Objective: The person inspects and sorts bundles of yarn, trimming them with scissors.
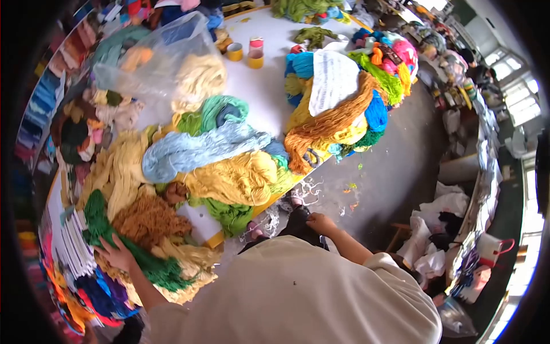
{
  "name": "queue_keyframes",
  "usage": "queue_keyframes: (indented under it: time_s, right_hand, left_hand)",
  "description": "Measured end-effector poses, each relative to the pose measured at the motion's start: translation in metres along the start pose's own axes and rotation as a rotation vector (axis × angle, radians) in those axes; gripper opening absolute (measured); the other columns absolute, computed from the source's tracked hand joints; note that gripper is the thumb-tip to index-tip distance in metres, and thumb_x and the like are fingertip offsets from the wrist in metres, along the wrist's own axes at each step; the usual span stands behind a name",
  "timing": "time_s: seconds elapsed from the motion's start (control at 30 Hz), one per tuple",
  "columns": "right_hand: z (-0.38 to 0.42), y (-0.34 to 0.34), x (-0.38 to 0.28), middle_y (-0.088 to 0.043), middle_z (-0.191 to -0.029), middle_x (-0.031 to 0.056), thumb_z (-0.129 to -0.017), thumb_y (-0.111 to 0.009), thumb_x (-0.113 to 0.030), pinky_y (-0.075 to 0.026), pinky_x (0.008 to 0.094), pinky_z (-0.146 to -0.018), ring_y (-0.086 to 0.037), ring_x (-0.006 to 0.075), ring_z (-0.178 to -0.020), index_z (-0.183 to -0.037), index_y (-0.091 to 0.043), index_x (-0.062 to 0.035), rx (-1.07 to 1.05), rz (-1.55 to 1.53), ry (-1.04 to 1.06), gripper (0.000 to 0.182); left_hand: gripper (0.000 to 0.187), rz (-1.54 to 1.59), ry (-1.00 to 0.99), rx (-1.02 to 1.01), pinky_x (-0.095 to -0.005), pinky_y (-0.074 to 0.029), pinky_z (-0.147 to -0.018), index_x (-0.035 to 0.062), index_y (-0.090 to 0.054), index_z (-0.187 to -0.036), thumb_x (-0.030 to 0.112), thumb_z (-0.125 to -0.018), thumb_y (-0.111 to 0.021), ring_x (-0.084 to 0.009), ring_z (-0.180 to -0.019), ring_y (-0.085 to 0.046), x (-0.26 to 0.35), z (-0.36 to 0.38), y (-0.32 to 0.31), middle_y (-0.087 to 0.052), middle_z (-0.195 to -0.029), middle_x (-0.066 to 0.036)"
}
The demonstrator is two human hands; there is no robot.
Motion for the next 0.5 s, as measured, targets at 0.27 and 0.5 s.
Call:
queue_keyframes:
  time_s: [0.27, 0.5]
  right_hand:
    - [-0.049, 0.013, 0.145, -0.071, -0.106, 0.0163, -0.082, -0.069, -0.044, -0.052, 0.0437, -0.091, -0.066, 0.0364, -0.104, -0.108, -0.070, -0.0138, -0.115, 0.095, -0.150, 0.040]
    - [-0.124, 0.059, 0.256, -0.071, -0.102, 0.0158, -0.087, -0.058, -0.037, -0.054, 0.0441, -0.087, -0.068, 0.0349, -0.095, -0.101, -0.070, -0.0116, -0.053, 0.255, -0.062, 0.031]
  left_hand:
    - [0.069, -0.244, -0.078, 0.364, -0.0572, -0.040, -0.103, 0.0177, -0.045, -0.148, 0.061, -0.094, -0.054, -0.0455, -0.137, -0.038, 0.069, 0.026, 0.052, -0.033, -0.153, -0.026]
    - [0.026, 1.810, 0.242, -0.900, -0.0348, -0.051, -0.082, -0.0040, -0.056, -0.120, 0.012, -0.099, -0.052, -0.0223, -0.094, -0.060, 0.506, 0.056, 0.148, -0.063, -0.110, -0.015]
Point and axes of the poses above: each hand's wrist, its own z-axis away from the middle knuckle, its own y-axis out of the back of the hand, x = y × z, the point moved 8 cm from there along -z, towards the middle knuckle
